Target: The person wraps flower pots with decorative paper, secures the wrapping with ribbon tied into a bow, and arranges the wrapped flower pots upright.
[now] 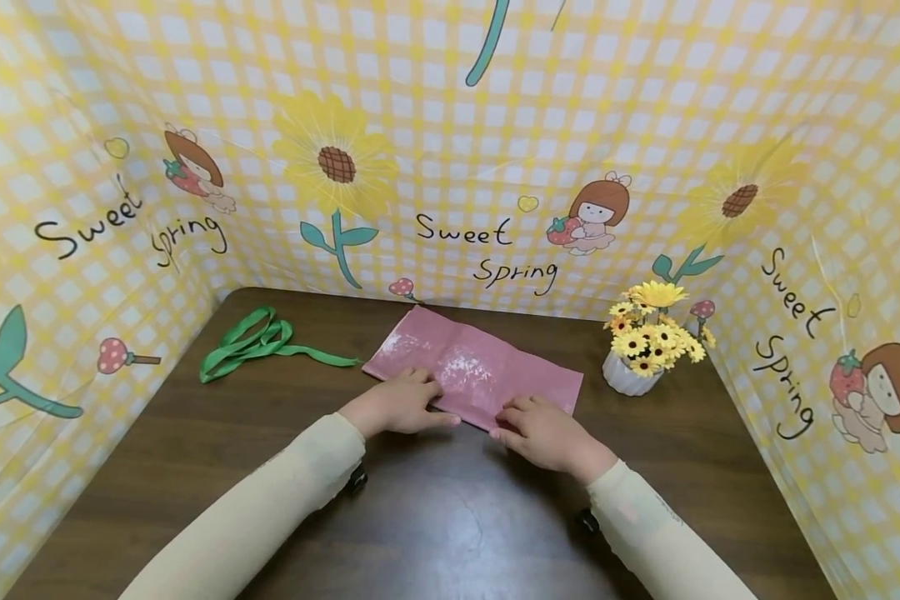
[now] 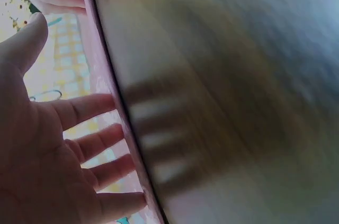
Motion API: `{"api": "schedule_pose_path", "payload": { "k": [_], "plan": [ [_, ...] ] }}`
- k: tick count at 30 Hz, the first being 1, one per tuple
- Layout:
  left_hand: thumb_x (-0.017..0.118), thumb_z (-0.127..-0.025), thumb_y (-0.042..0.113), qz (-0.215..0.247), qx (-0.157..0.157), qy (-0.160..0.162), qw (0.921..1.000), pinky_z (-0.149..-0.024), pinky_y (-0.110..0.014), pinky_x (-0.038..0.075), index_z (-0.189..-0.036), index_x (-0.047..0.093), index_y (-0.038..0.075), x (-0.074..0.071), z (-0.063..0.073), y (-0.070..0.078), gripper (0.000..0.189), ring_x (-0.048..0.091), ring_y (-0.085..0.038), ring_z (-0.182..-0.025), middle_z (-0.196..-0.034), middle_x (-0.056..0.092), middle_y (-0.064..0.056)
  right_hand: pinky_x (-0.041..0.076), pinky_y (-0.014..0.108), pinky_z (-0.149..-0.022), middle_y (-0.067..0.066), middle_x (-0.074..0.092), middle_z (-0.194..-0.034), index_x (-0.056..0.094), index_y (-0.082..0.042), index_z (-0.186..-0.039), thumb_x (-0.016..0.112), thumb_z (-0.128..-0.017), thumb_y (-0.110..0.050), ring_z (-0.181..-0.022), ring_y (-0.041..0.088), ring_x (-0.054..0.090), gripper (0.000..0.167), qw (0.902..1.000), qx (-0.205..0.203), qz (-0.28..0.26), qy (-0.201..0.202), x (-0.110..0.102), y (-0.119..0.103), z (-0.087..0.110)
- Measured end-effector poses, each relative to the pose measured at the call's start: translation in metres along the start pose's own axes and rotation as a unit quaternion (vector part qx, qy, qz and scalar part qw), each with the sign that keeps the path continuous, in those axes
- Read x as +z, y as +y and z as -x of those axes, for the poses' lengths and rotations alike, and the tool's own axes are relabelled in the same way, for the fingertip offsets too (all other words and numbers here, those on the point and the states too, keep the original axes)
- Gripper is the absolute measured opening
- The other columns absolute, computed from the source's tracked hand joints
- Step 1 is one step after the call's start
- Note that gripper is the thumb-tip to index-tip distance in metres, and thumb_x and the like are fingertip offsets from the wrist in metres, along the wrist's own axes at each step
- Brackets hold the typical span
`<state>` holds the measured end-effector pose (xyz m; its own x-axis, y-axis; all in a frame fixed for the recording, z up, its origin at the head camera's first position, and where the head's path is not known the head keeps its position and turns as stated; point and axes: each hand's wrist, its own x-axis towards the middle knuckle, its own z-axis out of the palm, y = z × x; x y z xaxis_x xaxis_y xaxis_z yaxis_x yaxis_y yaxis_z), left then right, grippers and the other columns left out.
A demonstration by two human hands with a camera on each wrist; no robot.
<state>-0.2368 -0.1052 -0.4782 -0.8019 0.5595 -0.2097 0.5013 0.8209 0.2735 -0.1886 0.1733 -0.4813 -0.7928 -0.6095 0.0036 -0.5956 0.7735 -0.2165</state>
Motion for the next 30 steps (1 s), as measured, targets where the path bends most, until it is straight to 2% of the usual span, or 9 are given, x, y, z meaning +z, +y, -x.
{"api": "schedule_pose_path", "payload": {
  "k": [4,8,11,15,22,26,30],
  "plan": [
    [0.048,-0.090,0.080,-0.009,-0.006,-0.007,0.9999,-0.114,-0.052,0.040,-0.142,0.057,0.011,-0.002,-0.004,0.005,0.087,0.044,-0.036,-0.140,-0.149,0.047,-0.017,0.049,0.048,-0.101,0.008,0.067,-0.121,0.071,-0.008,-0.124,0.055,-0.104,-0.047,-0.111,0.028,0.061,0.047,0.9998,-0.014,0.014,-0.002,-0.003,-0.009,0.005],
    [0.050,-0.091,0.078,-0.010,-0.009,0.001,0.9999,-0.115,-0.049,0.040,-0.142,0.056,0.010,-0.003,-0.005,0.005,0.085,0.045,-0.033,-0.140,-0.149,0.048,-0.015,0.053,0.047,-0.093,0.006,0.067,-0.118,0.072,-0.009,-0.120,0.056,-0.102,-0.049,-0.108,0.026,0.063,0.046,0.9992,-0.024,0.031,-0.003,-0.004,-0.022,0.009],
    [0.051,-0.093,0.075,-0.018,-0.004,0.010,0.9998,-0.117,-0.048,0.037,-0.145,0.054,0.009,-0.004,-0.007,0.005,0.085,0.043,-0.032,-0.142,-0.151,0.047,-0.015,0.053,0.047,-0.092,0.005,0.068,-0.114,0.072,-0.010,-0.115,0.056,-0.102,-0.051,-0.106,0.025,0.063,0.046,0.9986,-0.031,0.042,-0.004,-0.006,-0.031,0.010],
    [0.052,-0.095,0.070,-0.030,0.004,0.004,0.9995,-0.120,-0.049,0.033,-0.151,0.048,0.008,-0.005,-0.010,0.005,0.084,0.038,-0.035,-0.147,-0.156,0.043,-0.018,0.051,0.044,-0.093,0.003,0.066,-0.107,0.071,-0.011,-0.109,0.055,-0.101,-0.053,-0.102,0.023,0.063,0.046,0.9981,-0.039,0.043,-0.019,-0.009,-0.040,0.010],
    [0.056,-0.095,0.064,-0.034,-0.009,-0.002,0.9994,-0.116,-0.048,0.038,-0.147,0.053,0.008,-0.007,-0.018,0.012,0.076,0.042,-0.033,-0.145,-0.155,0.045,-0.016,0.053,0.041,-0.083,0.000,0.060,-0.093,0.071,-0.013,-0.101,0.058,-0.100,-0.053,-0.087,0.020,0.061,0.043,0.9971,-0.046,0.030,-0.053,-0.015,-0.052,0.008],
    [0.062,-0.093,0.059,-0.054,0.007,-0.001,0.9985,-0.113,-0.047,0.042,-0.142,0.057,0.006,-0.003,-0.023,0.014,0.072,0.046,-0.033,-0.141,-0.153,0.047,-0.017,0.052,0.039,-0.086,-0.001,0.062,-0.093,0.073,-0.012,-0.103,0.057,-0.101,-0.052,-0.088,0.019,0.061,0.043,0.9962,-0.052,0.019,-0.068,-0.016,-0.053,0.006],
    [0.069,-0.091,0.052,-0.070,0.027,0.005,0.9972,-0.111,-0.045,0.044,-0.139,0.058,0.005,-0.003,-0.027,0.016,0.068,0.049,-0.032,-0.138,-0.150,0.049,-0.016,0.052,0.038,-0.092,-0.002,0.067,-0.100,0.075,-0.013,-0.111,0.055,-0.102,-0.052,-0.096,0.018,0.063,0.045,0.9945,-0.059,0.011,-0.086,-0.015,-0.051,0.003]
  ]
}}
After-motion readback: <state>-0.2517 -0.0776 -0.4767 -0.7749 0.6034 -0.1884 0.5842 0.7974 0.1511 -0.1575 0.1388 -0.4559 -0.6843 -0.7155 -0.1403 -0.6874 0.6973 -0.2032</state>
